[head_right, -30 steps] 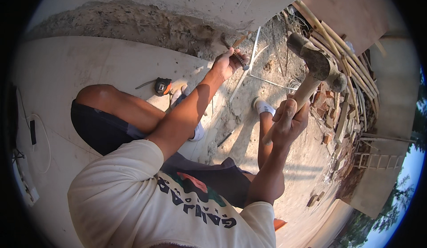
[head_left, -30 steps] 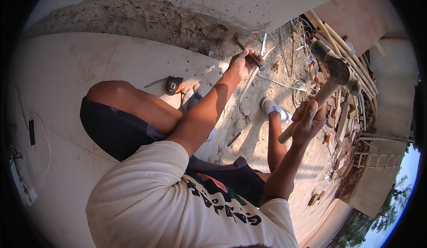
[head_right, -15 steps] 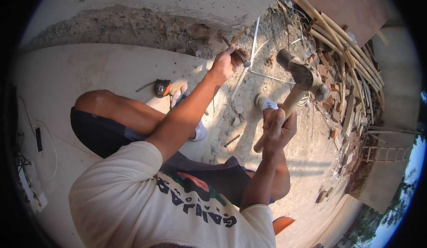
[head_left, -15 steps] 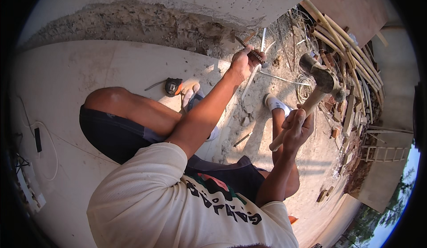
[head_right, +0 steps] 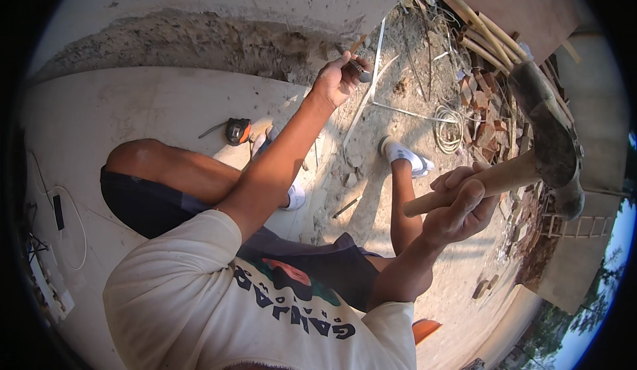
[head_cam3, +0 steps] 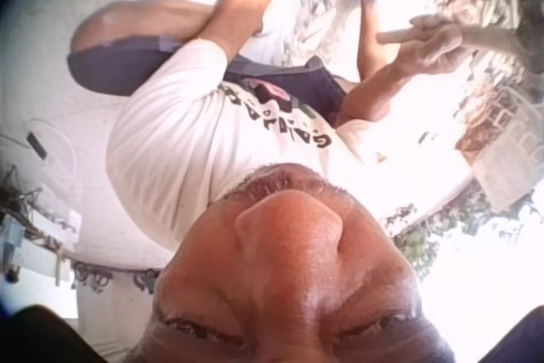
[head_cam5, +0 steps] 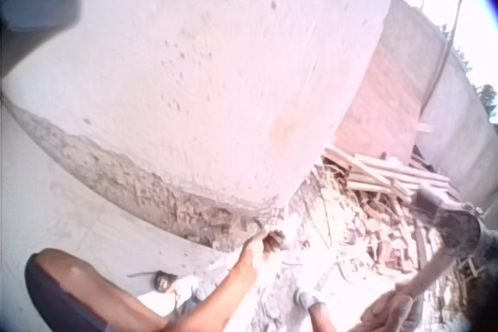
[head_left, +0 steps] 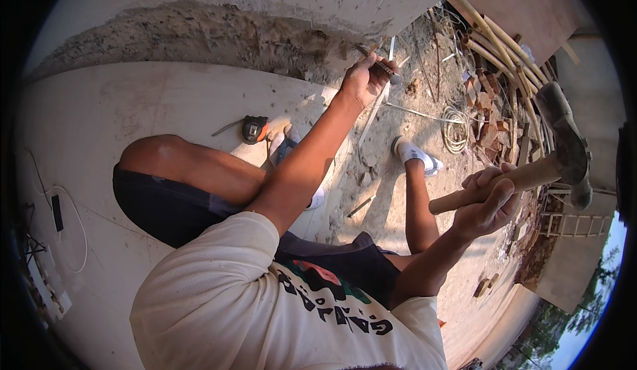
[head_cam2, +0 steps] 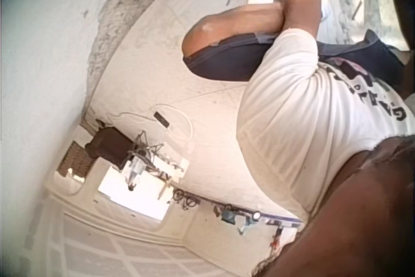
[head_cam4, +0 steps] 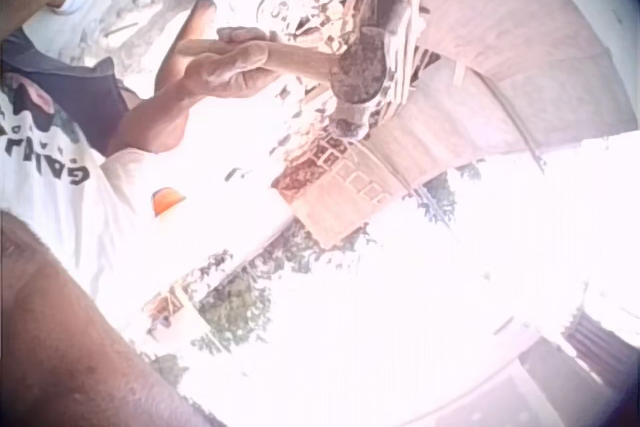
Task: The person measures a wall corner with a tape measure, walks to another part of the room, and uses a hammer and a chisel to remove material from a wall edge.
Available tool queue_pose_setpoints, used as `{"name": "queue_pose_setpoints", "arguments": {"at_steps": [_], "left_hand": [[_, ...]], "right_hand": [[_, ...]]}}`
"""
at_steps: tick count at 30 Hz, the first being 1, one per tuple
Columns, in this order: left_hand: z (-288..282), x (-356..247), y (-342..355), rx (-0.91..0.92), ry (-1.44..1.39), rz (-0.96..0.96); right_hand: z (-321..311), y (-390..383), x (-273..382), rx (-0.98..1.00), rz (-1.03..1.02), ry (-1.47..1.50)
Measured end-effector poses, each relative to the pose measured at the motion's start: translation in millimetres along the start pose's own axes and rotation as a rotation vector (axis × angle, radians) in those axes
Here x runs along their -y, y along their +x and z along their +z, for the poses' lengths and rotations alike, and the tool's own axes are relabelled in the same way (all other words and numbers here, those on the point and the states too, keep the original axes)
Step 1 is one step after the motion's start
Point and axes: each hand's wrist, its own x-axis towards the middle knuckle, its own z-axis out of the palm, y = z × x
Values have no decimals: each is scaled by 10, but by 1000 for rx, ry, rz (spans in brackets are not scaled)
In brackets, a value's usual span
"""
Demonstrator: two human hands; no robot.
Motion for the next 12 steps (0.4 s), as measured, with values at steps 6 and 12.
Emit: {"name": "queue_pose_setpoints", "arguments": {"at_steps": [6, 12], "left_hand": [[220, 25, 163, -147, -233, 8], [-71, 166, 418, -56, -180, 74]], "right_hand": [[286, 298, 271, -140, -226, 195], [456, -310, -1182, 442, 199, -702]]}}
